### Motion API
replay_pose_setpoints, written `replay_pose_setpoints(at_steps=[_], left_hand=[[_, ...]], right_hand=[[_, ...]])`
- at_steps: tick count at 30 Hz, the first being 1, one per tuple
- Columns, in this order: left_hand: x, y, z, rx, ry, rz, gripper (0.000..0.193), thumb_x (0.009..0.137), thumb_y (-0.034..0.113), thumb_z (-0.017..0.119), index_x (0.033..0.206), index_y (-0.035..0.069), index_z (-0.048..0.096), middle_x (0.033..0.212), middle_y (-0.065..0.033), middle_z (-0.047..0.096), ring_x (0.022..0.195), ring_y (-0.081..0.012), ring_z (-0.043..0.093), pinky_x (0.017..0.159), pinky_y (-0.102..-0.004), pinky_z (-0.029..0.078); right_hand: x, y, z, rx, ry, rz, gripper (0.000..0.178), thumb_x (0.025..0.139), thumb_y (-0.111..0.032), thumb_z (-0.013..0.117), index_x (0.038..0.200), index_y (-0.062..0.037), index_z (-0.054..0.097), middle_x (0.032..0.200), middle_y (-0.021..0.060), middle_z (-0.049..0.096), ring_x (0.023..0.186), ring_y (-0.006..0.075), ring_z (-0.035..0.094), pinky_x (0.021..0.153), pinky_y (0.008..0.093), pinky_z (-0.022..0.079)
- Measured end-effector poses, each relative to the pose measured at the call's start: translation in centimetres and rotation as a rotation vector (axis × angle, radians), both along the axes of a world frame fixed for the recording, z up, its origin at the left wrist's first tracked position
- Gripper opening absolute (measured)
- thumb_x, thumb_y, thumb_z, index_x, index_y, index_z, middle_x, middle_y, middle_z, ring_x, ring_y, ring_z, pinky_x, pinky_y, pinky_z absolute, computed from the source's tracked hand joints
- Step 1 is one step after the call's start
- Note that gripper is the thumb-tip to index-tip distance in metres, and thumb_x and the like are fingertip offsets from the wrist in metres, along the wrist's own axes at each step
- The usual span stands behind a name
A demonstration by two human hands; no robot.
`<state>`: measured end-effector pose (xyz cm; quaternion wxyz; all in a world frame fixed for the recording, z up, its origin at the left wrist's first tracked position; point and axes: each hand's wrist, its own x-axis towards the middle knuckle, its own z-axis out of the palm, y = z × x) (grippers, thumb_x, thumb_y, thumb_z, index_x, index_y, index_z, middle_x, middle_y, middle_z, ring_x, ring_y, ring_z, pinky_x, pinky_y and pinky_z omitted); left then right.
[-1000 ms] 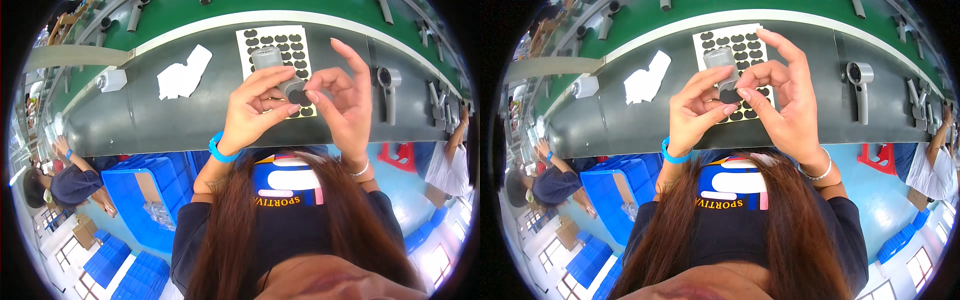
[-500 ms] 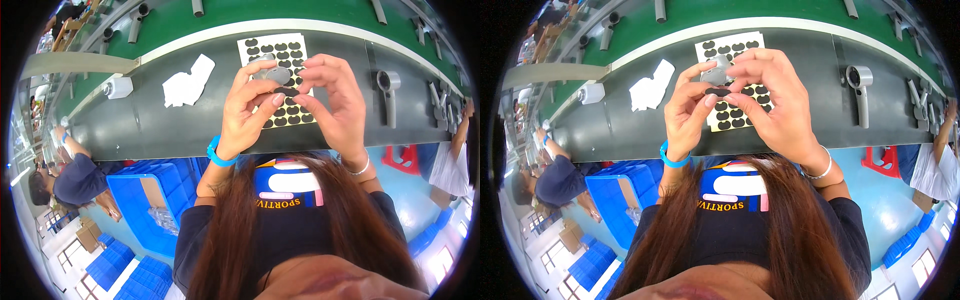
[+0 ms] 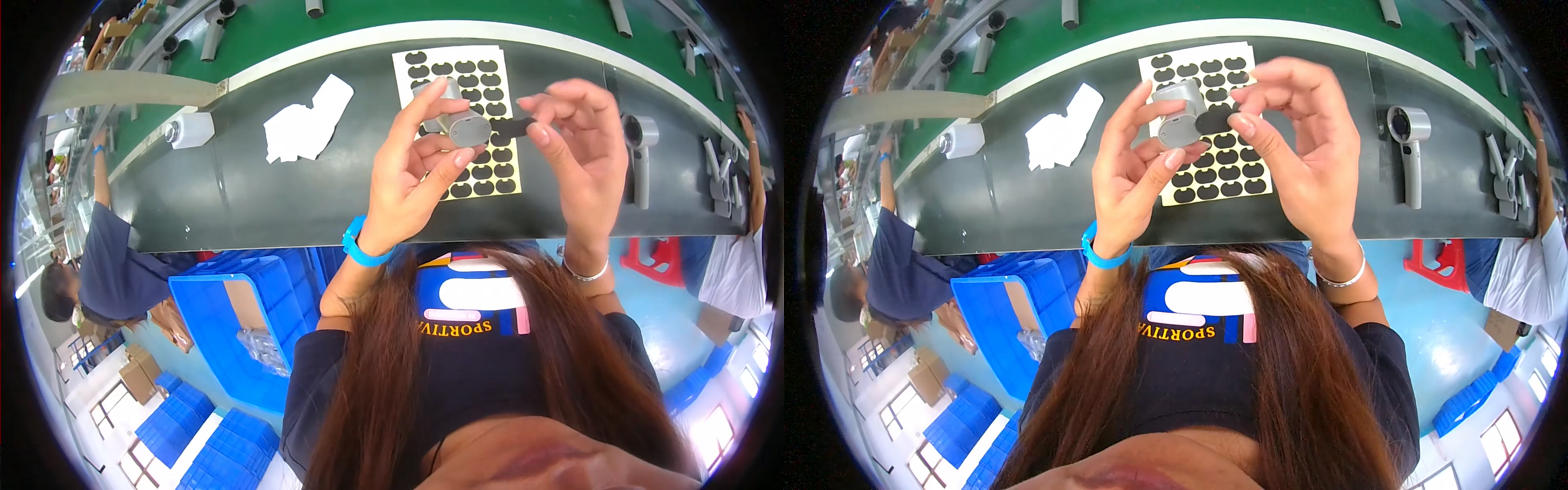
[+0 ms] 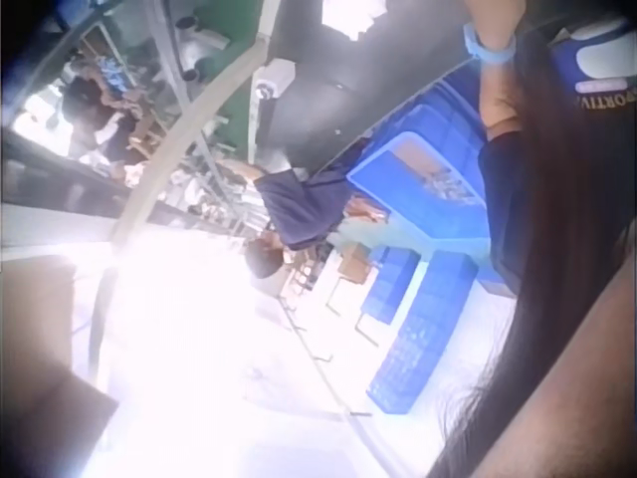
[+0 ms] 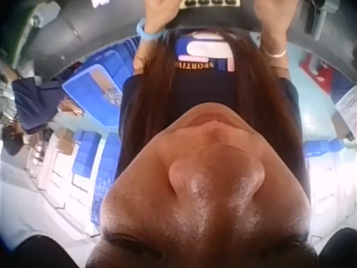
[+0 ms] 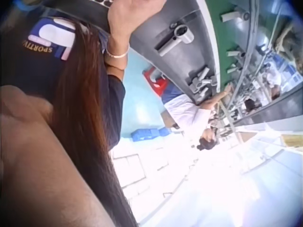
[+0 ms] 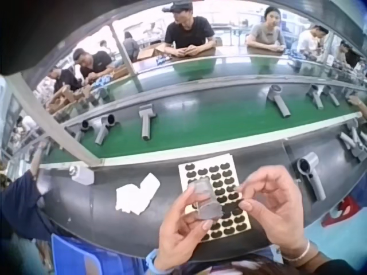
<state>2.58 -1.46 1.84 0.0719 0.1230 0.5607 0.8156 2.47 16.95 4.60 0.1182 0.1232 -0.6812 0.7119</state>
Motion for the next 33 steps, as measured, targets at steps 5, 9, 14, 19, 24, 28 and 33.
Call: replay_pose_setpoints(at_steps=[5, 9, 14, 19, 24, 28, 33], left_hand=[[-0.1, -0.2, -0.8, -0.076, 0.104, -0.081, 0.042, 0.089, 0.000, 0.058, 0.130, -0.002, 0.048, 0.129, -0.0136, 0.045, 0.092, -0.0140, 0.058, 0.085, -0.0295, 0.054], [0.1, 0.1, -1.0, -0.065, 0.097, -0.079, 0.037, 0.093, 0.006, 0.054, 0.129, -0.003, 0.051, 0.130, -0.0140, 0.044, 0.093, -0.0139, 0.058, 0.086, -0.0305, 0.054], [0.3, 0.2, -1.1, -0.079, 0.095, -0.070, 0.034, 0.095, 0.006, 0.051, 0.128, -0.002, 0.052, 0.130, -0.0140, 0.045, 0.097, -0.0154, 0.057, 0.087, -0.0321, 0.054], [0.4, 0.4, -1.0, -0.049, 0.083, -0.078, 0.034, 0.096, 0.007, 0.049, 0.128, -0.002, 0.052, 0.130, -0.0141, 0.045, 0.107, -0.0205, 0.056, 0.089, -0.0345, 0.055], [0.5, 0.5, -1.2, -0.075, 0.101, -0.063, 0.033, 0.096, 0.006, 0.048, 0.128, -0.002, 0.052, 0.130, -0.0146, 0.044, 0.111, -0.0231, 0.055, 0.089, -0.0347, 0.055], [0.4, 0.6, -1.1, -0.081, 0.105, -0.065, 0.033, 0.096, 0.006, 0.048, 0.128, -0.002, 0.052, 0.130, -0.0148, 0.044, 0.110, -0.0230, 0.056, 0.089, -0.0347, 0.055], [0.4, 0.6, -1.1, -0.095, 0.106, -0.060, 0.033, 0.096, 0.006, 0.048, 0.128, -0.002, 0.052, 0.130, -0.0153, 0.044, 0.108, -0.0230, 0.057, 0.088, -0.0350, 0.056]], right_hand=[[0.6, -0.2, -0.1, -0.157, -0.209, 0.135, 0.049, 0.080, 0.012, 0.063, 0.121, -0.0031, 0.040, 0.086, 0.0077, 0.060, 0.106, 0.0263, 0.060, 0.089, 0.0320, 0.048], [0.9, -0.3, 0.0, -0.116, -0.217, 0.110, 0.047, 0.081, 0.012, 0.062, 0.118, -0.0031, 0.040, 0.086, 0.0080, 0.060, 0.106, 0.0263, 0.060, 0.088, 0.0310, 0.048], [1.3, -0.5, -0.1, -0.114, -0.225, 0.081, 0.045, 0.081, 0.013, 0.061, 0.116, -0.0038, 0.039, 0.087, 0.0085, 0.060, 0.105, 0.0255, 0.061, 0.087, 0.0296, 0.048], [1.5, -0.7, -0.1, -0.075, -0.197, 0.048, 0.044, 0.080, 0.013, 0.062, 0.114, -0.0036, 0.039, 0.086, 0.0093, 0.061, 0.103, 0.0249, 0.061, 0.087, 0.0302, 0.048], [1.5, -0.8, -0.2, -0.056, -0.191, 0.032, 0.043, 0.080, 0.013, 0.062, 0.111, -0.0035, 0.038, 0.085, 0.0094, 0.061, 0.101, 0.0245, 0.062, 0.088, 0.0312, 0.048], [1.5, -0.7, -0.2, -0.044, -0.195, 0.023, 0.042, 0.080, 0.012, 0.063, 0.110, -0.0040, 0.038, 0.084, 0.0091, 0.061, 0.101, 0.0240, 0.062, 0.088, 0.0312, 0.048], [1.5, -0.9, -0.1, -0.045, -0.200, 0.020, 0.042, 0.079, 0.012, 0.063, 0.110, -0.0040, 0.039, 0.084, 0.0089, 0.062, 0.101, 0.0237, 0.062, 0.088, 0.0310, 0.048]])
